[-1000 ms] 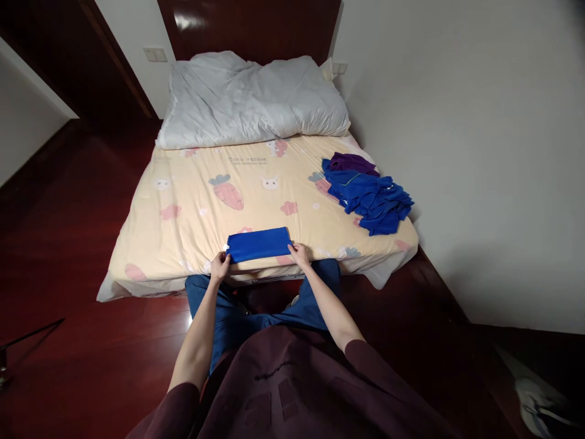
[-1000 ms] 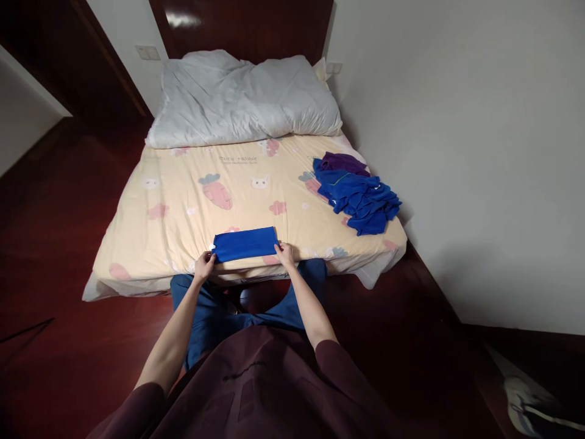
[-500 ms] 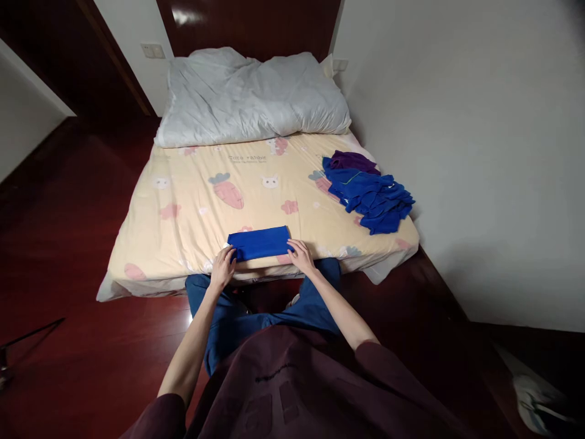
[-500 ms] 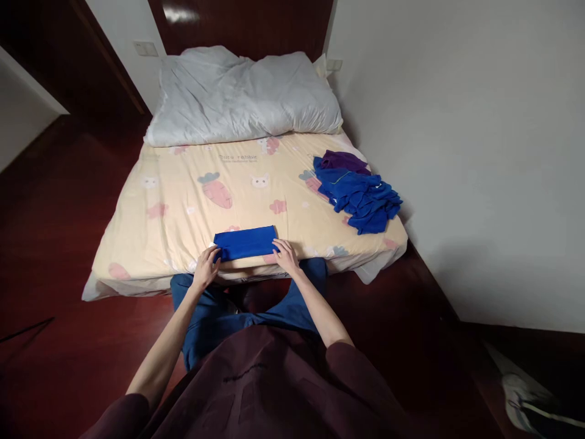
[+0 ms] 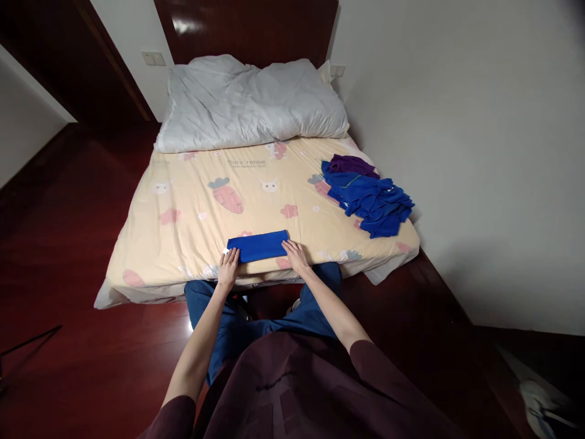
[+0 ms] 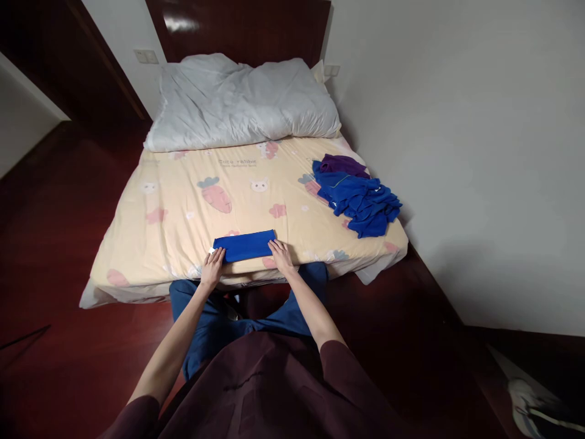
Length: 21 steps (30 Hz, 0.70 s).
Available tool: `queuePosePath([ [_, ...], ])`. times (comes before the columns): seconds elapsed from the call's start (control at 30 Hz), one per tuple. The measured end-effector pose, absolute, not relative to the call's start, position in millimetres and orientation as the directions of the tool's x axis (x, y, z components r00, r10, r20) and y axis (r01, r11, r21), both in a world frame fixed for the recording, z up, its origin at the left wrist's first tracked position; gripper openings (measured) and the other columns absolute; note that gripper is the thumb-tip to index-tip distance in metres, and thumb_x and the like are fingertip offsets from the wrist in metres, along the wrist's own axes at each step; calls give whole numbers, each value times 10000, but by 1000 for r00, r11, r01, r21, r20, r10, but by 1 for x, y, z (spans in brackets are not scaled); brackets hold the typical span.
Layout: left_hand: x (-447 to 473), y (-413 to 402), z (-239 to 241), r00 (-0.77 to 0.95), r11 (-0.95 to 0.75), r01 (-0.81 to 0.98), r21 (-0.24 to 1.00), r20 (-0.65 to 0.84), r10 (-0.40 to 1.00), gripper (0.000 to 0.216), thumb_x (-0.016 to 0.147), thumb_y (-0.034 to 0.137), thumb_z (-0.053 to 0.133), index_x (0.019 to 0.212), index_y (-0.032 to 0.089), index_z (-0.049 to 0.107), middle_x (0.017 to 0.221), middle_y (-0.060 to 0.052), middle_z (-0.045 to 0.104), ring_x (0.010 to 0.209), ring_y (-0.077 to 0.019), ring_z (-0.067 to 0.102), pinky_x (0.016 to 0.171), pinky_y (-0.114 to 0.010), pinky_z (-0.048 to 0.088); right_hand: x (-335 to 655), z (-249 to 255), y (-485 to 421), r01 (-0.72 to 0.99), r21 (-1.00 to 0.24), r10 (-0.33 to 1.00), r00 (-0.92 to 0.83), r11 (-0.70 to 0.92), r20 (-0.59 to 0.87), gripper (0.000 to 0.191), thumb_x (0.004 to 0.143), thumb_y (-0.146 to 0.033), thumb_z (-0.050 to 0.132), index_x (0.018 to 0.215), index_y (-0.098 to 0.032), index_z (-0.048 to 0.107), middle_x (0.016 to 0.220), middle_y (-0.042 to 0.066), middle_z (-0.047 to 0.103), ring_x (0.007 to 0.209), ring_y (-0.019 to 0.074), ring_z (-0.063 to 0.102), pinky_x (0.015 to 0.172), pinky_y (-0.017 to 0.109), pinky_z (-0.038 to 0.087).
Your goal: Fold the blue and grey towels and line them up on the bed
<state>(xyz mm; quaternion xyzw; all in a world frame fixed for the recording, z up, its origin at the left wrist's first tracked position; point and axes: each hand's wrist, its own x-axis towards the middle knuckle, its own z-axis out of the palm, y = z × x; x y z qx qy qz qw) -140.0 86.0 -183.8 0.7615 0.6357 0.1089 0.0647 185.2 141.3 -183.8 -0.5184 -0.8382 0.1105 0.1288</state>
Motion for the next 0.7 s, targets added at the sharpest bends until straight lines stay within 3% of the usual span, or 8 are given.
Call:
queuePosePath([
  [0.3, -160, 64, -176, 302, -308, 902, 303, 67, 951, 649, 880, 39, 342, 1498, 165, 495, 1545, -132, 481, 1452, -290, 434, 1203, -536, 299, 205, -189, 117, 798, -387, 883, -454, 462, 120, 645, 834, 23, 454, 1428, -189, 589, 1463, 88, 593, 1381, 284, 474, 1143, 494, 365],
  [0.43, -168, 55, -181, 273, -280, 835, 473, 84, 958, 655, 802, 44, 408, 1422, 186, 565, 1484, -105, 563, 1405, -265, 488, 1165, -495, 380, 219, -195, 111, 702, -579, 899, -413, 415, 143, 674, 770, 43, 447, 1353, -231, 647, 1355, 65, 667, 1295, 232, 537, 1121, 434, 411],
  [0.53, -172, 62, -187, 199, -222, 747, 627, 108, 974, 664, 713, 58, 438, 1342, 177, 612, 1395, -103, 632, 1332, -250, 550, 1148, -457, 422, 224, -203, 122, 623, -723, 943, -310, 298, 122, 587, 750, -6, 491, 1244, -245, 699, 1236, 59, 706, 1213, 213, 581, 1078, 388, 461],
  [0.7, -175, 75, -190, 32, -90, 648, 757, 91, 995, 462, 821, 220, 469, 1253, 159, 622, 1164, -123, 714, 1097, -270, 672, 1016, -452, 520, 221, -214, 137, 547, -815, 975, -201, 191, 94, 312, 843, -212, 580, 1130, -224, 701, 1106, 75, 715, 1102, 236, 618, 1001, 393, 501],
])
